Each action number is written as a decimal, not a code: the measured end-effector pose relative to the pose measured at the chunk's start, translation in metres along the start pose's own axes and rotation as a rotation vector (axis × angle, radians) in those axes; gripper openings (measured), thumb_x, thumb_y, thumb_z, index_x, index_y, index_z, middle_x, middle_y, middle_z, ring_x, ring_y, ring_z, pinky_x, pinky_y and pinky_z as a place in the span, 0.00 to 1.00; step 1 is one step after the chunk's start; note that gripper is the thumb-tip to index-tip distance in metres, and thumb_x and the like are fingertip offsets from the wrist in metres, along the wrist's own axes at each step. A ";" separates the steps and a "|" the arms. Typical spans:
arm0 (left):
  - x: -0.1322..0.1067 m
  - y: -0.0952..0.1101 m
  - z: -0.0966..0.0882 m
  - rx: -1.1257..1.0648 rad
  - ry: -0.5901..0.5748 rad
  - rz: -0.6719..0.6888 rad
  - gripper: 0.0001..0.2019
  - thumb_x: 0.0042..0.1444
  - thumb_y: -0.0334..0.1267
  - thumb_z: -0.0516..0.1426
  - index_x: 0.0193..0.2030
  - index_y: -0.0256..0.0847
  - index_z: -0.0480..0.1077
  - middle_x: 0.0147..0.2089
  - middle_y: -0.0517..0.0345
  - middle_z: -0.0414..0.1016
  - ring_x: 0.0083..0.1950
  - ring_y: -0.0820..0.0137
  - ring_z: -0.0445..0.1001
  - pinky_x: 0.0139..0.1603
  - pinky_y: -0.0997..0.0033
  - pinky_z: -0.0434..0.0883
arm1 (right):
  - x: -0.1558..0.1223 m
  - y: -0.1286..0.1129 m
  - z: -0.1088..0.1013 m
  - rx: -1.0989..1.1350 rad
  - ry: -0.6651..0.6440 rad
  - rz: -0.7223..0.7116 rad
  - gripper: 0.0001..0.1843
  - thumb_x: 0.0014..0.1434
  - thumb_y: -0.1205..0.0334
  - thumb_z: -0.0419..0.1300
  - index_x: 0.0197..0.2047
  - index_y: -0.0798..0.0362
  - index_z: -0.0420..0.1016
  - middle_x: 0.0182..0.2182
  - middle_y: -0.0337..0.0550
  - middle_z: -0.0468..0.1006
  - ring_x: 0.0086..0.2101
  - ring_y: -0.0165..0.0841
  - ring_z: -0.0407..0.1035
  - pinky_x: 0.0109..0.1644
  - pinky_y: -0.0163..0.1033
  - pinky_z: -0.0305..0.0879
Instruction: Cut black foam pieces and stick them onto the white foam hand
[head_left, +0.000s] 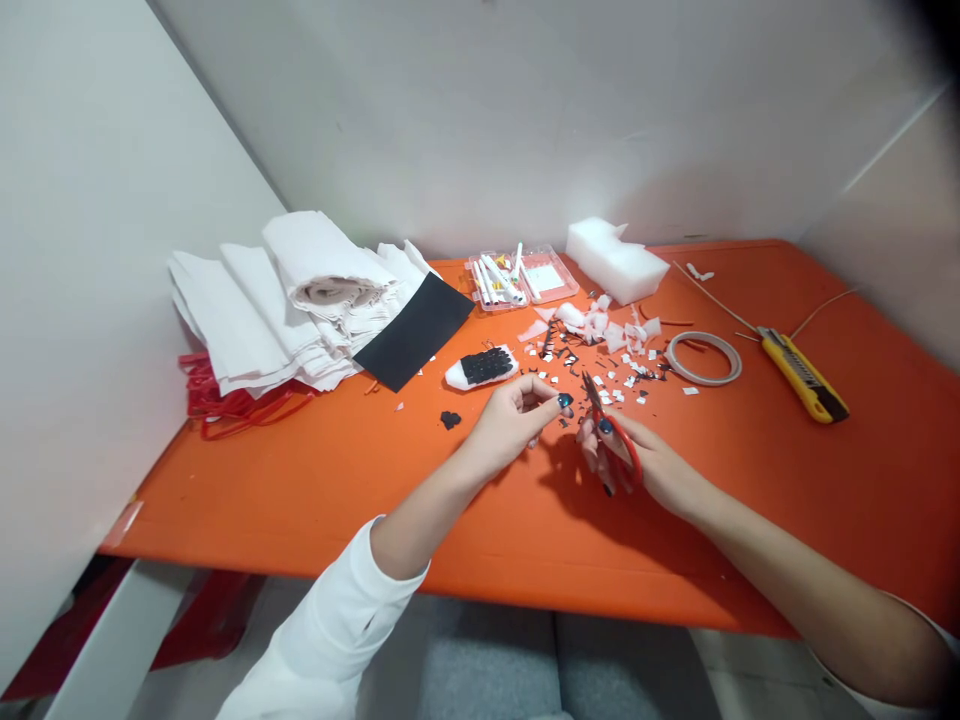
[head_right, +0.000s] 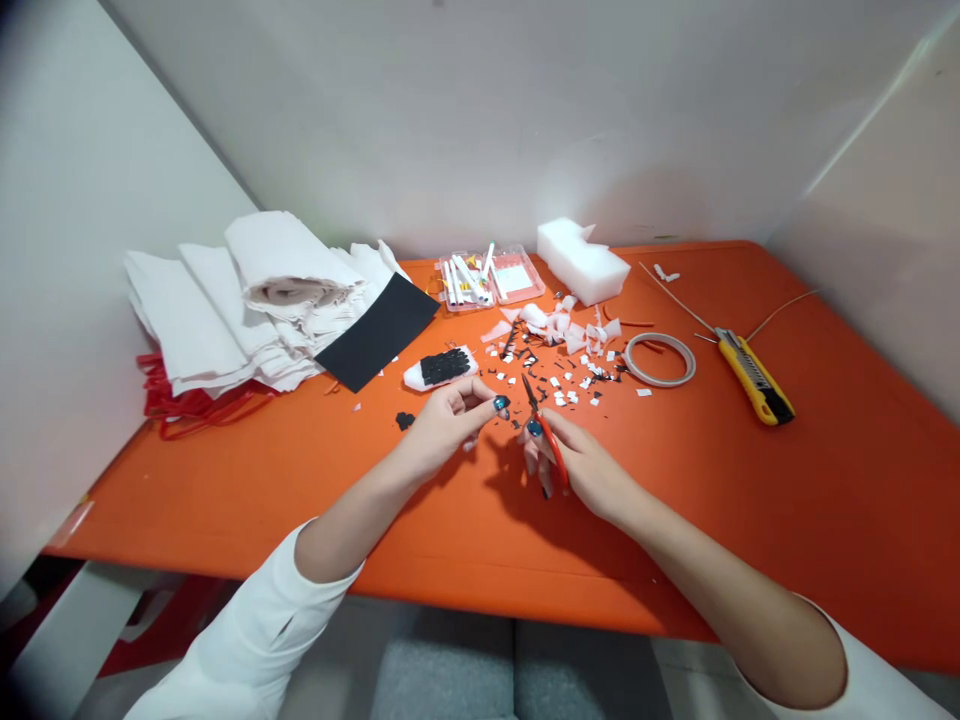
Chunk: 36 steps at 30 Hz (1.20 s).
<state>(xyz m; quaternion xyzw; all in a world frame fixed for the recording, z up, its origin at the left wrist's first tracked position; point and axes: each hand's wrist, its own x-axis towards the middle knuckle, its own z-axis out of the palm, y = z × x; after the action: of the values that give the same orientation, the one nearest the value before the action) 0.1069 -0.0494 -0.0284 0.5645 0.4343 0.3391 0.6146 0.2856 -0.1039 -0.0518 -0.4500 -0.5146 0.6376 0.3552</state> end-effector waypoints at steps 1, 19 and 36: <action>0.000 -0.001 0.000 -0.008 0.000 0.006 0.11 0.51 0.43 0.60 0.31 0.37 0.65 0.23 0.67 0.63 0.18 0.82 0.57 0.17 0.80 0.57 | -0.001 0.000 0.001 0.005 -0.020 -0.005 0.20 0.63 0.42 0.50 0.34 0.52 0.61 0.25 0.35 0.66 0.20 0.26 0.63 0.24 0.34 0.61; -0.002 -0.001 0.000 -0.046 -0.028 0.041 0.11 0.53 0.44 0.60 0.31 0.38 0.66 0.24 0.68 0.61 0.20 0.82 0.54 0.19 0.80 0.55 | -0.005 0.000 -0.001 -0.183 -0.192 -0.105 0.21 0.64 0.40 0.46 0.41 0.51 0.61 0.31 0.37 0.68 0.24 0.26 0.62 0.25 0.32 0.58; -0.004 0.002 0.002 0.000 -0.042 0.012 0.10 0.52 0.42 0.59 0.29 0.37 0.64 0.26 0.66 0.65 0.20 0.82 0.56 0.20 0.79 0.54 | -0.005 0.002 0.000 -0.150 -0.180 -0.107 0.24 0.62 0.37 0.46 0.41 0.51 0.62 0.30 0.37 0.67 0.23 0.26 0.60 0.23 0.32 0.56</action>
<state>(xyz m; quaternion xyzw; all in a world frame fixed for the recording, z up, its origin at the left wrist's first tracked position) 0.1071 -0.0536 -0.0260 0.5738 0.4180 0.3309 0.6217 0.2875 -0.1085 -0.0525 -0.3878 -0.6140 0.6153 0.3065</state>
